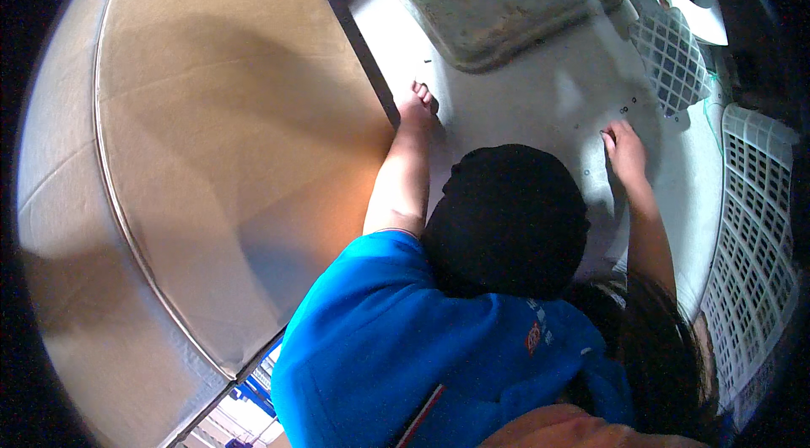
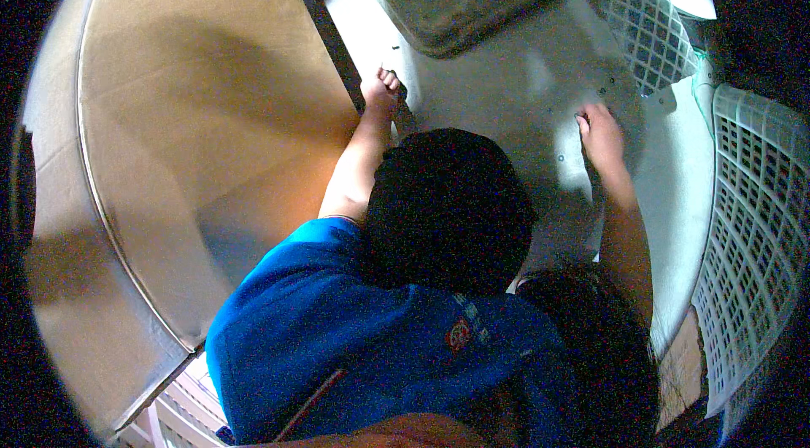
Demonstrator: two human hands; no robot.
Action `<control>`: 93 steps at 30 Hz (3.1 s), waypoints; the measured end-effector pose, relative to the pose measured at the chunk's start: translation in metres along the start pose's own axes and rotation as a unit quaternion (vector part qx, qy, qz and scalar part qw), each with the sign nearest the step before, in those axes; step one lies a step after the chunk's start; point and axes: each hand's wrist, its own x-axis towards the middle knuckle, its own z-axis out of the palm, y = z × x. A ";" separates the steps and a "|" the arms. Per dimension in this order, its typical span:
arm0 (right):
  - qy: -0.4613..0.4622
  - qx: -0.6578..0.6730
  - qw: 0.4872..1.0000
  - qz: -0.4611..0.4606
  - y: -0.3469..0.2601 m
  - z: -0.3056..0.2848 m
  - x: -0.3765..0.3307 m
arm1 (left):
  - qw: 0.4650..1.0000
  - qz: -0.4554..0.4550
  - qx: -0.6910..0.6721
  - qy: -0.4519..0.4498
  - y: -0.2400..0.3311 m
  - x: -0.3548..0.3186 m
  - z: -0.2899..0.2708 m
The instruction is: The person assembles curved handles by inserting black plastic components into their ends using a press machine. They then walk to the floor, pick up small fasteners, and attach them to a white plastic basket.
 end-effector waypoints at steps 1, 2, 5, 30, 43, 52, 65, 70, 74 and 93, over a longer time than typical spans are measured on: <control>0.002 -0.002 1.000 -0.003 0.005 0.000 -0.001 | 0.997 0.004 -0.062 0.044 -0.014 0.005 0.008; 0.008 -0.005 1.000 -0.004 0.011 -0.003 -0.003 | 0.989 0.005 -0.121 0.085 -0.026 0.008 0.037; -0.009 0.008 1.000 -0.016 0.020 -0.008 -0.003 | 0.970 0.039 -0.161 0.180 -0.027 0.004 0.081; -0.116 -0.095 0.985 -0.090 0.020 -0.012 0.015 | 0.629 0.068 0.733 0.250 -0.053 0.047 0.037; -0.034 0.604 0.758 0.246 0.001 0.004 0.010 | 0.804 -0.043 0.533 -0.260 -0.171 -0.104 0.221; -0.058 0.934 0.305 0.177 -0.023 -0.006 -0.015 | 0.612 0.139 0.654 -0.423 -0.151 -0.124 0.286; 0.103 0.300 0.943 0.096 -0.040 0.010 -0.015 | 0.896 -0.308 0.248 -0.200 -0.198 -0.086 0.211; 0.127 0.237 0.945 0.188 -0.012 0.002 -0.029 | 0.866 -0.024 0.495 -0.066 -0.184 -0.045 0.156; 0.168 0.171 0.960 0.147 0.009 0.009 -0.042 | 0.808 0.231 0.517 0.159 -0.111 -0.050 0.133; 0.096 0.040 0.986 0.130 0.037 0.032 -0.062 | 0.723 0.221 0.455 0.470 -0.076 -0.025 -0.033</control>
